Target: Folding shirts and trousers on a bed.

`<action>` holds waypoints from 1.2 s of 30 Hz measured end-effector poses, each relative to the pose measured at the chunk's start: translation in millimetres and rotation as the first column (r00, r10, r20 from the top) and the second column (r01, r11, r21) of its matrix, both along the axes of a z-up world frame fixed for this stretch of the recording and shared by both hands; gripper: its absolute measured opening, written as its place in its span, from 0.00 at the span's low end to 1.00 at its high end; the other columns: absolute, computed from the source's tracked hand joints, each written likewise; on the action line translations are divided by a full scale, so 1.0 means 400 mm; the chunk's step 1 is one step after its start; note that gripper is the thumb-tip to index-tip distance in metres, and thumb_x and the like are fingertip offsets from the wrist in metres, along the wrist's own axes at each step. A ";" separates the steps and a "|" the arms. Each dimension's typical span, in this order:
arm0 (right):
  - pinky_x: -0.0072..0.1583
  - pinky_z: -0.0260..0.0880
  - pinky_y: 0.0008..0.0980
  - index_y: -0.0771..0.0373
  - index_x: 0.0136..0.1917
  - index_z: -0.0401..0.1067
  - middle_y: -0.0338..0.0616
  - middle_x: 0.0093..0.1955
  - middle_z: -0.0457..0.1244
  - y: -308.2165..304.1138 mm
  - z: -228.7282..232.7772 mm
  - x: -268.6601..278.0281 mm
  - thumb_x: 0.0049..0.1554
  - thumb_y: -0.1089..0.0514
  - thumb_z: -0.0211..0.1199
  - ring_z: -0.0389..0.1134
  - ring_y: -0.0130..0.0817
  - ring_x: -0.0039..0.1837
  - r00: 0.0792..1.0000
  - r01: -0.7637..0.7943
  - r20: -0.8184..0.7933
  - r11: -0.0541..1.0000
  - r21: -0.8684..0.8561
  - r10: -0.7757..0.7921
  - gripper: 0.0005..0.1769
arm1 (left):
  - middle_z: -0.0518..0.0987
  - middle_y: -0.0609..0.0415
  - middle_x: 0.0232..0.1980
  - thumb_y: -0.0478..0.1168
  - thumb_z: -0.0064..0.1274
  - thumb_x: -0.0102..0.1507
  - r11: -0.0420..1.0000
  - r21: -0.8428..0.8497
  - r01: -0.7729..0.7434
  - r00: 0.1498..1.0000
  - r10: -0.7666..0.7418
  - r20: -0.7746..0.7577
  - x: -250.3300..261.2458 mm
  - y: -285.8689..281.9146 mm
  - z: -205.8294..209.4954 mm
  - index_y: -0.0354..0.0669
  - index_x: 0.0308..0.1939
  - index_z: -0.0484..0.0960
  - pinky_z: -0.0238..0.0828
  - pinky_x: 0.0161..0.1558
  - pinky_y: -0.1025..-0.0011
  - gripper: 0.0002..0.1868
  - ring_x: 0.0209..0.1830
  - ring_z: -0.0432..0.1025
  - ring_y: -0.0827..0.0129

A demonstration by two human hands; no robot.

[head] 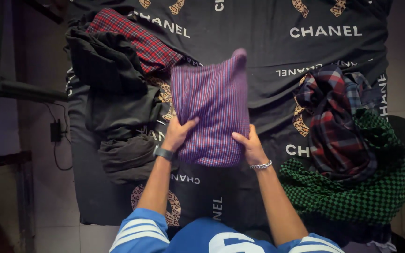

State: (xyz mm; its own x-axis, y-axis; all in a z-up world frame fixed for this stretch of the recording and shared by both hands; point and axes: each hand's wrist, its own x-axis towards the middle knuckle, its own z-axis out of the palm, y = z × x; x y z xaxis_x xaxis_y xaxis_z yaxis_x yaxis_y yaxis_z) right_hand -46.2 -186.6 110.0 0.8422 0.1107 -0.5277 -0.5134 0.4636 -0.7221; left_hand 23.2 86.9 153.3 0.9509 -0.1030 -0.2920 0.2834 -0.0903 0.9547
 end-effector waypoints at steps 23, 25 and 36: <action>0.61 0.71 0.34 0.67 0.68 0.61 0.47 0.60 0.67 -0.073 -0.132 0.075 0.57 0.51 0.66 0.69 0.33 0.59 0.998 -0.014 -0.069 0.979 -0.203 -0.001 0.31 | 0.86 0.46 0.52 0.44 0.62 0.62 0.990 0.103 -0.092 0.994 0.085 0.073 0.007 -0.057 -0.194 0.30 0.54 0.81 0.74 0.56 0.66 0.22 0.51 0.80 0.63; 0.50 0.65 0.39 0.55 0.75 0.55 0.53 0.56 0.67 -0.102 -0.067 0.087 0.59 0.54 0.63 0.67 0.39 0.53 0.994 -0.025 -0.113 0.969 -0.246 -0.003 0.34 | 0.86 0.47 0.50 0.42 0.64 0.62 0.996 0.008 -0.093 0.986 0.091 0.140 0.014 -0.063 -0.110 0.30 0.52 0.81 0.76 0.54 0.68 0.20 0.48 0.81 0.64; 0.69 0.67 0.37 0.58 0.78 0.41 0.44 0.67 0.61 -0.149 0.340 0.263 0.54 0.68 0.70 0.66 0.33 0.67 0.765 0.035 0.633 0.973 -0.230 0.122 0.50 | 0.78 0.41 0.56 0.38 0.71 0.52 0.855 0.395 -0.337 0.467 -0.213 0.858 0.134 -0.028 0.229 0.41 0.56 0.75 0.68 0.61 0.57 0.30 0.59 0.71 0.47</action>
State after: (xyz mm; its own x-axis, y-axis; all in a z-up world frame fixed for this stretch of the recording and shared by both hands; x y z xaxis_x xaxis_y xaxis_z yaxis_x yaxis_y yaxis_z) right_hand 58.8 -246.2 246.2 0.9874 0.1057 0.1174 0.0885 0.2456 -0.9653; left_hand 76.8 75.6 244.7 0.7172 -0.1523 0.6800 -0.6181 -0.5898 0.5197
